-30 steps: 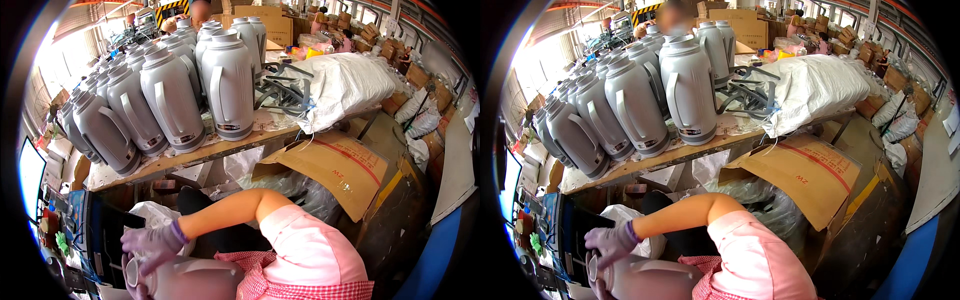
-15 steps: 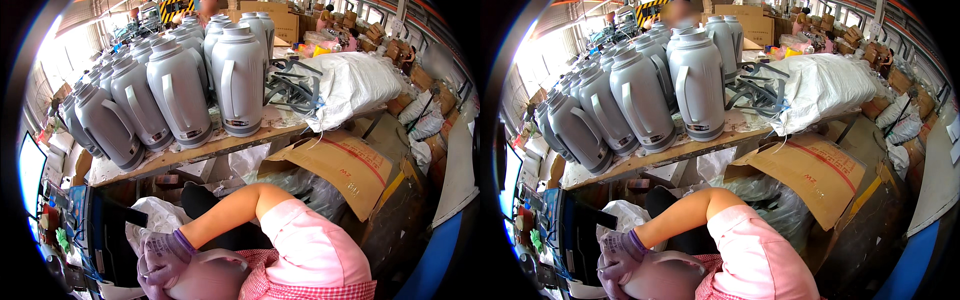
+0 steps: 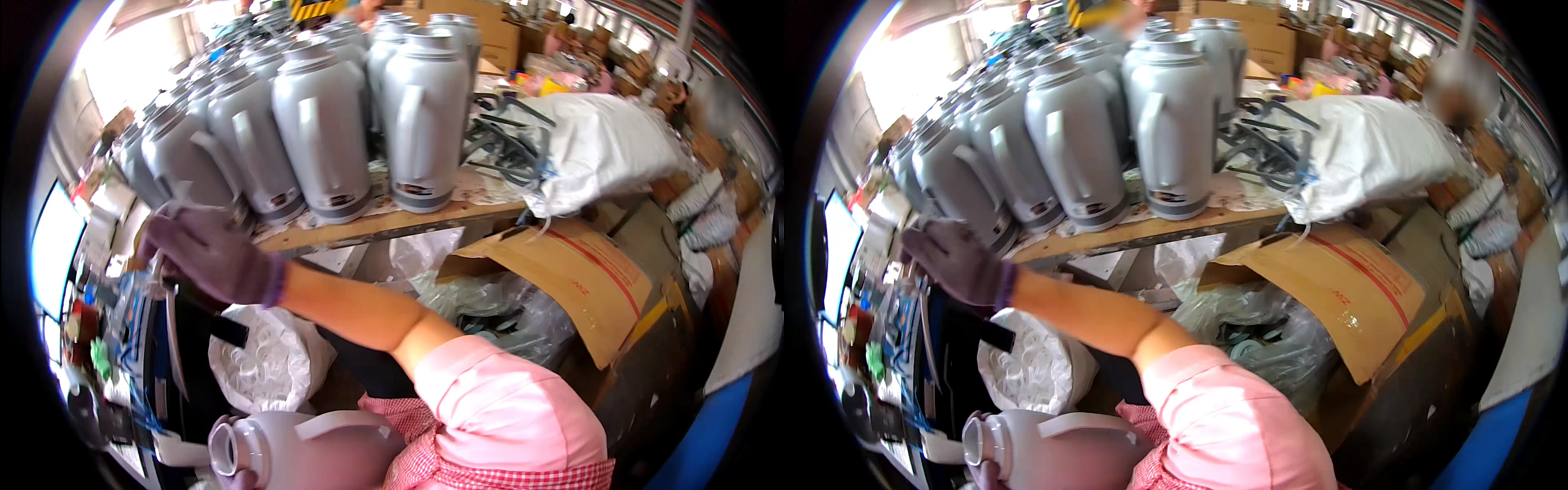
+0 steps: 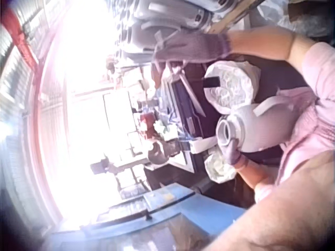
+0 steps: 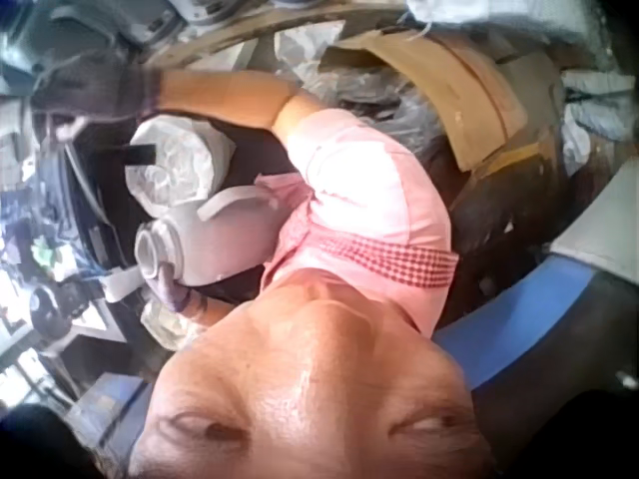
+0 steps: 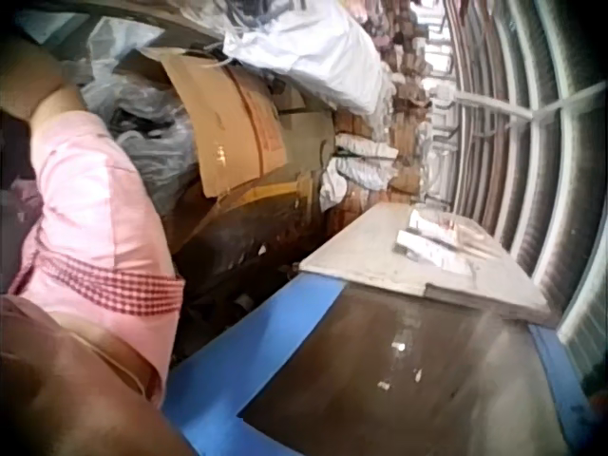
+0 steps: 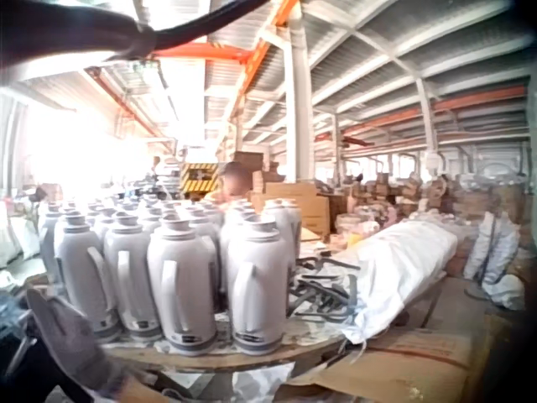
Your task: The person assembles thermos flasks by inserting inner liners into outer shells, attaching handles, and applying labels. They handle multiple components including lids and liners, placing finished units on a nearby table.
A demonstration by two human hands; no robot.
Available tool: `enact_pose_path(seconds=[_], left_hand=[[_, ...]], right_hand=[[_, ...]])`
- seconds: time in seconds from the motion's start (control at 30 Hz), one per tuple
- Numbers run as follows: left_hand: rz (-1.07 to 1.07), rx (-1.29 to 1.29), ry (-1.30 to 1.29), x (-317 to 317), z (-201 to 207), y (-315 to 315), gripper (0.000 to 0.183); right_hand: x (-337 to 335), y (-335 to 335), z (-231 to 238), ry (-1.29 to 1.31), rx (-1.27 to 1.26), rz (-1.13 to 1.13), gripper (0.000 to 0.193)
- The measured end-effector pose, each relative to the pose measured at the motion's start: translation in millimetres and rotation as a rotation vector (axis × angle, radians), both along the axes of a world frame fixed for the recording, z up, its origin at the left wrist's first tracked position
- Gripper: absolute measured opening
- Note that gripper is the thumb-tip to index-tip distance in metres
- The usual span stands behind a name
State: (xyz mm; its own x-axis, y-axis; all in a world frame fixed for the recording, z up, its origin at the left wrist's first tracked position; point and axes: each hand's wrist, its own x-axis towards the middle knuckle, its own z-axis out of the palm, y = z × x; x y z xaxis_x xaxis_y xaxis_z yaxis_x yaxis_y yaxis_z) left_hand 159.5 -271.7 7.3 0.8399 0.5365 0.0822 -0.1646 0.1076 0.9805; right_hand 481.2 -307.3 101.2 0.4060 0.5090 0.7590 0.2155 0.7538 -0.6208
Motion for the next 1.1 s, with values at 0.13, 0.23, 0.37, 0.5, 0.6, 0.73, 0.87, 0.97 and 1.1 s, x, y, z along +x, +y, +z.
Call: enact_pose_path(seconds=[0.13,0.23,0.37,0.5,0.6,0.73,0.87,0.97,1.1], left_hand=[[0.478,-0.21,-0.201,-56.2,-44.1,-6.5,0.088],[0.737,0.092,-0.177,-72.8,-37.1,-16.4,0.101],[0.963,0.281,-0.131,-99.3,-48.3,-25.4,0.103],[1.02,0.316,-0.108,-98.9,-57.9,-32.3,0.101],[1.026,0.367,-0.095,-100.2,-62.9,-39.2,0.095],[1.036,0.383,-0.046,-99.6,-68.6,-42.8,0.093],[0.983,0.469,0.079,-100.5,-78.5,-37.5,0.092],[0.89,0.621,0.252,-95.1,-75.5,-30.2,0.091],[0.942,0.492,0.184,-82.2,-76.7,-40.6,0.09]], right_hand=[[-8.0,-38.8,-55.8,-0.495,-0.037,-0.489,0.014],[-12.5,-80.5,-68.3,-0.898,-0.119,-0.378,0.026],[-43.8,-58.7,-23.4,-1.096,0.302,-0.11,0.028],[-7.9,93.7,22.0,-0.82,0.325,-0.536,0.043],[29.6,179.9,12.6,-0.802,0.052,-0.818,0.05],[8.8,188.9,-108.1,-0.795,-0.542,-0.282,0.038],[-5.9,183.1,-305.0,-1.309,-1.371,0.198,0.047],[7.8,147.6,-449.0,-1.459,-1.505,-0.032,0.061],[10.3,151.5,-501.5,-1.391,-1.359,-0.284,0.027]])
